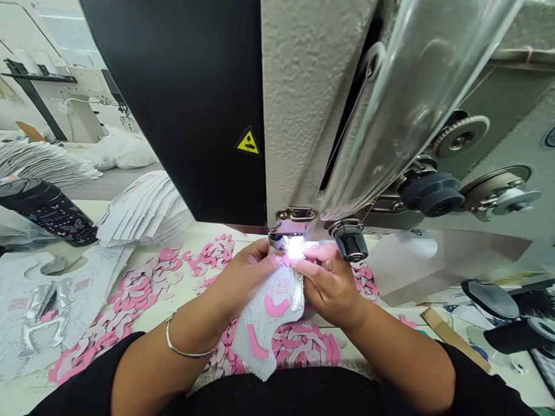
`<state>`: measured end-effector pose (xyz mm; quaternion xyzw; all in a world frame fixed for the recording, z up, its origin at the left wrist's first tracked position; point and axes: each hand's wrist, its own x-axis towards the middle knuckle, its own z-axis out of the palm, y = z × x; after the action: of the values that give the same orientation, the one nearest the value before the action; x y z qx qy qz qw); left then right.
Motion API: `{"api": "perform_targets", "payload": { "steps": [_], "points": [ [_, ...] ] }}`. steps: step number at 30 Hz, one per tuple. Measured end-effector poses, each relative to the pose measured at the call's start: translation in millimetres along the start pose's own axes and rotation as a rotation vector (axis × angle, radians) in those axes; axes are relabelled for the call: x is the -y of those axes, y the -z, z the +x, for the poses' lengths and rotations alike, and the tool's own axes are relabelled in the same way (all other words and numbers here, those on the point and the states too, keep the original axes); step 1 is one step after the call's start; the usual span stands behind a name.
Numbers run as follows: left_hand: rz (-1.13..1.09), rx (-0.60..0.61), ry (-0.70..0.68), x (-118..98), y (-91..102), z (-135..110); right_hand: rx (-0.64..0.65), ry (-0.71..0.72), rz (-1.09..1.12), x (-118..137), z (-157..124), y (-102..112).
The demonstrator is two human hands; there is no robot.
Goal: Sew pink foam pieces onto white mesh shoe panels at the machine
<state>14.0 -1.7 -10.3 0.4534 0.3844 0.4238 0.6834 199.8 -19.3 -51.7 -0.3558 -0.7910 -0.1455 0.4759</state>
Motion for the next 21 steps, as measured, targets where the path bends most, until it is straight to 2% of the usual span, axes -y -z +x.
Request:
{"api": "perform_targets", "payload": {
  "steps": [4, 9, 16, 21],
  "points": [
    [0.001, -0.001, -0.031, 0.0, -2.0, -1.4, 0.032, -0.007, -0.003, -0.4, 1.1, 1.6],
    [0.058, 0.054, -0.027, -1.6, 0.9, -1.3, 0.049, 0.005, 0.019, -2.3, 1.9, 3.6],
    [0.092, -0.002, 0.017, -2.6, -1.6, -5.1, 0.063, 0.046, 0.063, -8.6, 6.0, 5.6],
    [0.067, -0.025, 0.014, -1.5, -2.0, -4.5, 0.142, -0.005, 0.049, -10.6, 9.6, 10.4]
  ]
}}
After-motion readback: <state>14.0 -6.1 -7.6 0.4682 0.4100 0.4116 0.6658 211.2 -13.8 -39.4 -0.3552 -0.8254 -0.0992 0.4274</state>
